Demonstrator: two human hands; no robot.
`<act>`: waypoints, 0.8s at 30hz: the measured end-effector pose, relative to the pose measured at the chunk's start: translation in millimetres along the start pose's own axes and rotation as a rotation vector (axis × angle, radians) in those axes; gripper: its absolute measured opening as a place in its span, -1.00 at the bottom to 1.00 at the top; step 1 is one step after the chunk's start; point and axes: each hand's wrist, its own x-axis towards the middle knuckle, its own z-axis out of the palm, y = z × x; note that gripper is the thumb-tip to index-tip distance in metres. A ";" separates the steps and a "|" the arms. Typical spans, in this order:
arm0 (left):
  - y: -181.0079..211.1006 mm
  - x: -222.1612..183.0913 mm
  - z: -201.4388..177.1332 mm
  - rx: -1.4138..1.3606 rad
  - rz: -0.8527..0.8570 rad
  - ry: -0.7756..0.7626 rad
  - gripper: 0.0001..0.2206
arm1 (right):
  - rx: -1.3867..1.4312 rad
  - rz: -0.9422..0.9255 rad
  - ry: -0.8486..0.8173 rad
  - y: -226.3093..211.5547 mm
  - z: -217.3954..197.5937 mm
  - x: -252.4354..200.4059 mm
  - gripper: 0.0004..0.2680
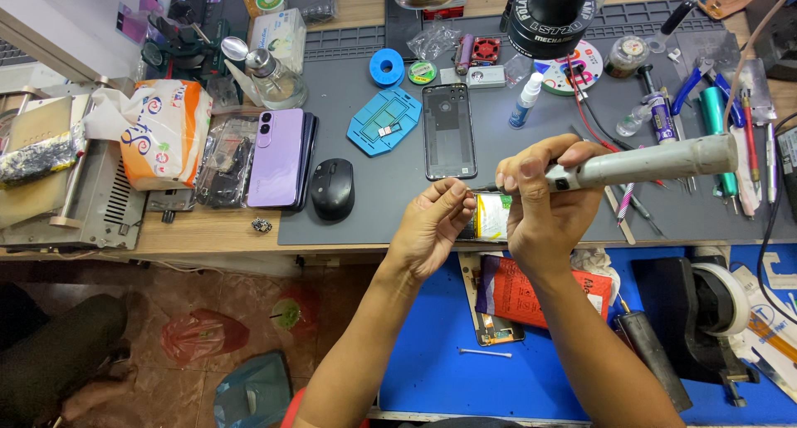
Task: The person places a battery into a disassembled smartphone and secures it with adhesive tape. They then use a screwdriver to fasten screws into the phone's internal frame, working on the motherboard area.
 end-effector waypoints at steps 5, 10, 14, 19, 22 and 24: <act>-3.6 -3.0 4.2 0.017 0.120 0.019 -0.80 | -0.008 0.015 0.034 2.4 -0.6 -1.5 -0.78; 11.4 -14.5 18.6 0.223 0.268 -0.009 -0.78 | -0.043 0.050 0.029 8.3 -5.0 2.6 -0.79; 17.2 -14.2 12.5 0.627 0.423 -0.068 -0.79 | -0.139 0.138 -0.061 12.6 -8.4 6.7 -0.80; 28.9 -9.1 10.8 1.248 0.692 -0.089 -0.76 | -0.304 0.155 -0.236 35.1 -19.0 7.9 -0.84; 27.8 -5.8 8.7 1.401 0.733 -0.128 -0.71 | -0.386 0.168 -0.319 48.5 -27.3 8.3 -0.85; 26.4 -5.0 5.5 1.459 0.745 -0.137 -0.68 | -0.401 0.168 -0.359 55.7 -30.9 8.3 -0.84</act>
